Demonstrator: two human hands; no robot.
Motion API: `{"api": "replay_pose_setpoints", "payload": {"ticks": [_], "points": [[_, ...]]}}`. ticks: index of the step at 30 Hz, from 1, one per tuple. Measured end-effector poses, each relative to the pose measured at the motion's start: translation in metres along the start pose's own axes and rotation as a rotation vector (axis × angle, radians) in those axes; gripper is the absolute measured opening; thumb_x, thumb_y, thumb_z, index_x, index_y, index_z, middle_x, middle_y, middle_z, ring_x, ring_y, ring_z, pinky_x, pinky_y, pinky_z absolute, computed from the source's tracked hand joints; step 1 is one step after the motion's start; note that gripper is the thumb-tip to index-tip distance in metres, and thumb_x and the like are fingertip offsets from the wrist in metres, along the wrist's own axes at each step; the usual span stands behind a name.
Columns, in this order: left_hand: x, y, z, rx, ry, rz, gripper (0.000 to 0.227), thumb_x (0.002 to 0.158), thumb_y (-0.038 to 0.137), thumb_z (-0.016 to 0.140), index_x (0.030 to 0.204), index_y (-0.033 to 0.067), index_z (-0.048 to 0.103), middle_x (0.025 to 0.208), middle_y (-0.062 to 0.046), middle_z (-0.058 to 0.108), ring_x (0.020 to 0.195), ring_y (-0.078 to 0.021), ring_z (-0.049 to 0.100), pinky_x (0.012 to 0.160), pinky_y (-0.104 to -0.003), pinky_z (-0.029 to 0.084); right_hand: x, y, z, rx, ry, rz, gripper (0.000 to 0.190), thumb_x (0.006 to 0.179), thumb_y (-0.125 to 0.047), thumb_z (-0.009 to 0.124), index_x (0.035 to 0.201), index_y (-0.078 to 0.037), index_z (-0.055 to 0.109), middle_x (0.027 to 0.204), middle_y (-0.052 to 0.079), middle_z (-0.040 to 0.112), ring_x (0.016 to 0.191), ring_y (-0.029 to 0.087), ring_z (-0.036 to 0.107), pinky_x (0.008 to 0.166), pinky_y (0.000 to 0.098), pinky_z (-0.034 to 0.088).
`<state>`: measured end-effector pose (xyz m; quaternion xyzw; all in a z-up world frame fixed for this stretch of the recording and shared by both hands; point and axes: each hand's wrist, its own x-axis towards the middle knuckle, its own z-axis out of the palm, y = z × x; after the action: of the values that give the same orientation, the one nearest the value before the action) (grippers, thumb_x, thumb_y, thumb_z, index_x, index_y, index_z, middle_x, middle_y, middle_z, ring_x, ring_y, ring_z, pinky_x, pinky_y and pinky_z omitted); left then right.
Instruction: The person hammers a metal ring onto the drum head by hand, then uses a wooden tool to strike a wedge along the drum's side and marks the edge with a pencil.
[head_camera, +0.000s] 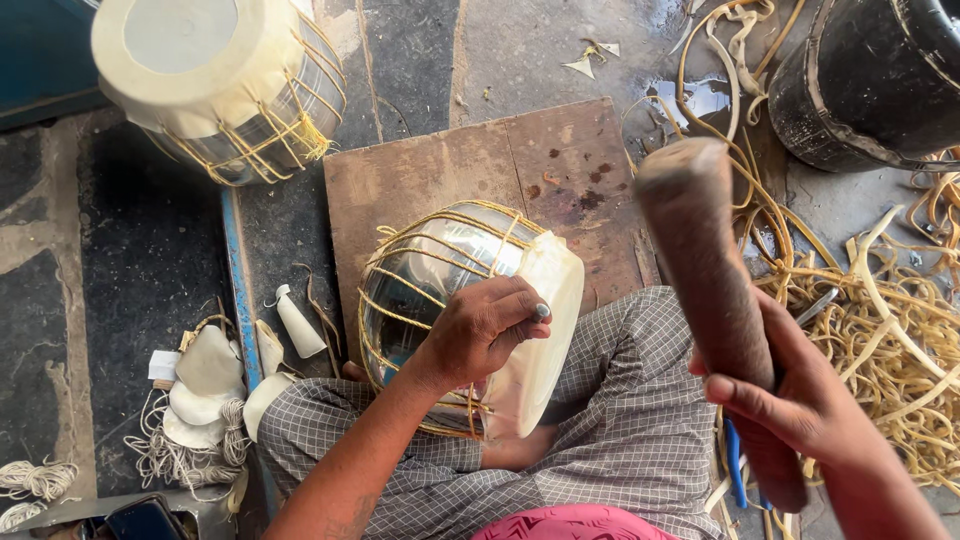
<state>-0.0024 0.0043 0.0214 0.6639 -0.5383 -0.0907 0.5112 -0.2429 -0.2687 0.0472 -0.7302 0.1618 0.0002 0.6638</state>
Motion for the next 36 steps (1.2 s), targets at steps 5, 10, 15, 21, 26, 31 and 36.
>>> {"api": "replay_pose_setpoints", "payload": {"ticks": [5, 10, 15, 21, 26, 31, 36], "points": [[0.000, -0.001, 0.003, 0.060, 0.023, 0.029, 0.018, 0.090, 0.018, 0.078, 0.095, 0.0061, 0.066, 0.088, -0.007, 0.068, 0.083, -0.0278, 0.070, 0.073, -0.038, 0.055, -0.020, -0.031, -0.008, -0.080, 0.032, -0.023, 0.114, 0.082, -0.015, 0.084, 0.175, -0.007, 0.018, 0.123, 0.019, 0.069, 0.113, 0.026, 0.072, 0.094, 0.0394, 0.056], [-0.007, -0.011, 0.009, 0.069, 0.028, 0.049, 0.017, 0.090, 0.018, 0.077, 0.097, 0.0065, 0.068, 0.087, -0.006, 0.071, 0.080, -0.0259, 0.071, 0.072, -0.037, 0.056, -0.010, -0.103, 0.012, -0.411, 0.107, -0.165, 0.108, 0.076, -0.021, 0.082, 0.166, -0.008, 0.024, 0.130, 0.020, 0.062, 0.112, 0.027, 0.069, 0.093, 0.0381, 0.057], [-0.005, -0.042, 0.019, 0.325, -0.333, -0.158, 0.014, 0.099, 0.009, 0.070, 0.086, 0.0046, 0.067, 0.071, -0.004, 0.068, 0.064, -0.0168, 0.069, 0.061, -0.031, 0.057, 0.037, -0.150, 0.036, -1.165, -0.551, 0.582, 0.102, 0.089, -0.052, 0.068, 0.164, -0.038, 0.000, 0.114, 0.000, 0.065, 0.092, 0.016, 0.072, 0.086, 0.0300, 0.059], [0.002, -0.021, 0.001, -0.191, 0.057, -0.154, 0.012, 0.094, 0.012, 0.073, 0.096, 0.0019, 0.068, 0.084, -0.008, 0.068, 0.078, -0.0187, 0.071, 0.069, -0.034, 0.057, 0.021, -0.121, -0.008, -0.821, -0.254, 0.363, 0.117, 0.075, -0.048, 0.084, 0.168, -0.033, 0.014, 0.092, 0.006, 0.077, 0.081, 0.021, 0.076, 0.075, 0.0353, 0.062], [0.014, -0.009, 0.001, 0.010, -0.002, -0.041, 0.017, 0.091, 0.016, 0.077, 0.093, 0.0035, 0.066, 0.086, -0.008, 0.070, 0.081, -0.0255, 0.072, 0.072, -0.036, 0.056, 0.015, -0.101, -0.022, -0.668, -0.127, 0.324, 0.118, 0.074, -0.036, 0.087, 0.169, -0.031, 0.018, 0.095, 0.008, 0.075, 0.081, 0.022, 0.075, 0.072, 0.0373, 0.064], [0.014, -0.010, 0.003, 0.037, 0.000, -0.018, 0.018, 0.091, 0.018, 0.077, 0.092, 0.0041, 0.065, 0.087, -0.007, 0.071, 0.083, -0.0261, 0.073, 0.072, -0.036, 0.057, 0.005, -0.105, -0.030, -0.719, -0.067, 0.018, 0.119, 0.070, -0.036, 0.085, 0.171, -0.019, 0.025, 0.105, 0.007, 0.073, 0.086, 0.018, 0.074, 0.073, 0.0328, 0.060], [0.008, -0.020, 0.009, 0.086, -0.017, -0.002, 0.020, 0.090, 0.019, 0.078, 0.095, 0.0028, 0.067, 0.088, -0.008, 0.072, 0.082, -0.0271, 0.074, 0.071, -0.037, 0.058, 0.018, -0.119, -0.008, -0.730, -0.058, -0.390, 0.088, 0.079, -0.028, 0.079, 0.153, -0.016, 0.033, 0.119, 0.017, 0.064, 0.103, 0.026, 0.066, 0.085, 0.0408, 0.057]]}}
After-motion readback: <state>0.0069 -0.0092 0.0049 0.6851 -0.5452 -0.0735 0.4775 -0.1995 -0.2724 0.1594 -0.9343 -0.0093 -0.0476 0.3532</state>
